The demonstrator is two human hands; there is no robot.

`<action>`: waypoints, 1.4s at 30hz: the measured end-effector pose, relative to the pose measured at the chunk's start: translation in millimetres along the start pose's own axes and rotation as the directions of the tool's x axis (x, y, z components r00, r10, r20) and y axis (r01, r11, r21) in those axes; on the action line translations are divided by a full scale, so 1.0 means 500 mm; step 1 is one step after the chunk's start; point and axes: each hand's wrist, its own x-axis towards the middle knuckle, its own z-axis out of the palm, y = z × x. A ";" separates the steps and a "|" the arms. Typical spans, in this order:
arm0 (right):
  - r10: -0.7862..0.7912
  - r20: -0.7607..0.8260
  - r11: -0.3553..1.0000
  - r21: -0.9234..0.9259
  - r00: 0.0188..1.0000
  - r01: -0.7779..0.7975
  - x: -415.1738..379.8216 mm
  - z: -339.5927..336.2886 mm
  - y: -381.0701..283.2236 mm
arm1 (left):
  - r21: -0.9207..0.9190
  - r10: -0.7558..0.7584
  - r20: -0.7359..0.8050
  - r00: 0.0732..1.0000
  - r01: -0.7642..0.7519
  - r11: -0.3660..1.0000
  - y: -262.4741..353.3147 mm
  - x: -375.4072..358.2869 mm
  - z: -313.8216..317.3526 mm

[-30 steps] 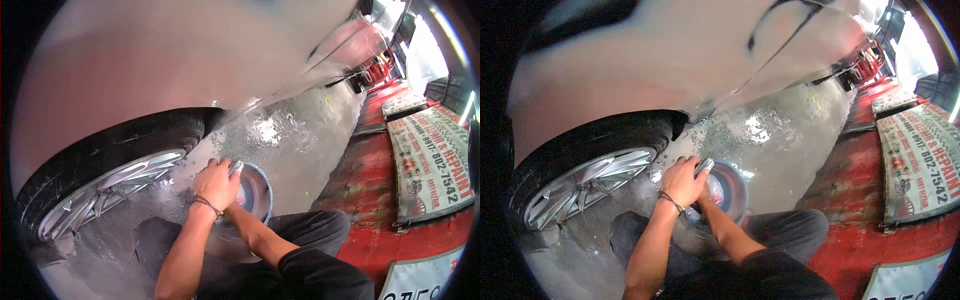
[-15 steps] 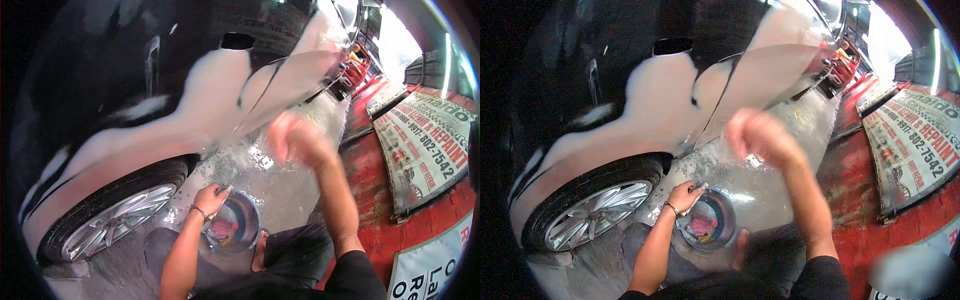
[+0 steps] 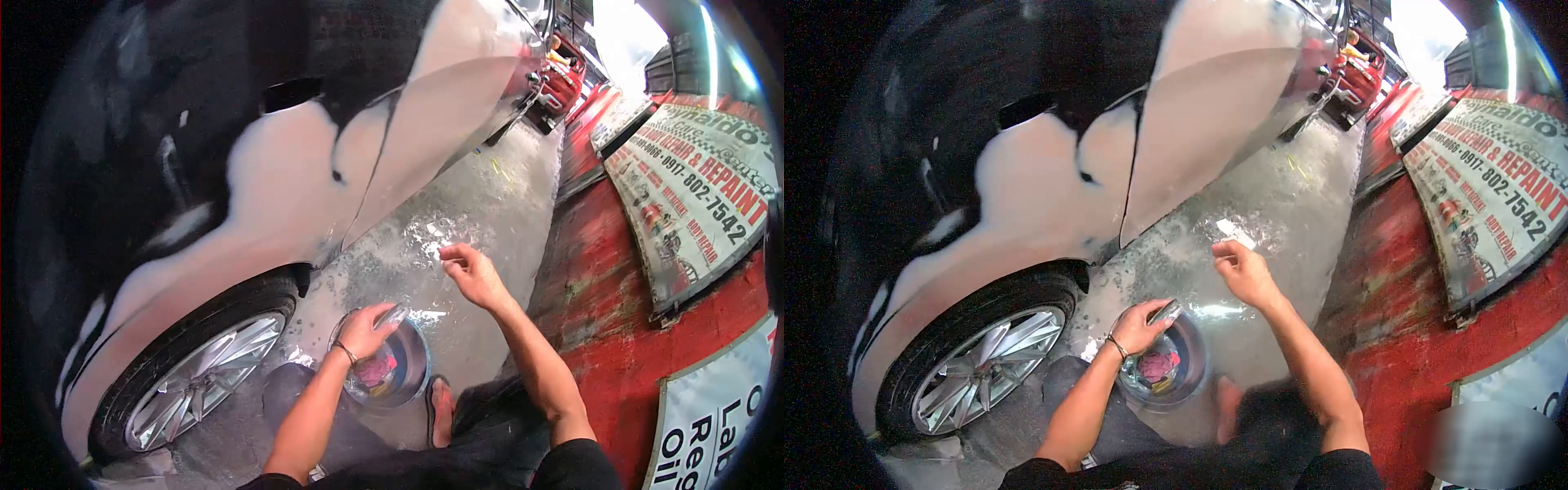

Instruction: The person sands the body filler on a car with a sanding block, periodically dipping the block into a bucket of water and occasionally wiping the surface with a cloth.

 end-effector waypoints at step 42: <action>-0.429 0.019 0.824 0.417 0.903 0.383 0.077 0.200 0.206 | 0.576 0.356 0.585 0.729 -0.065 -0.815 0.942 0.425 -0.233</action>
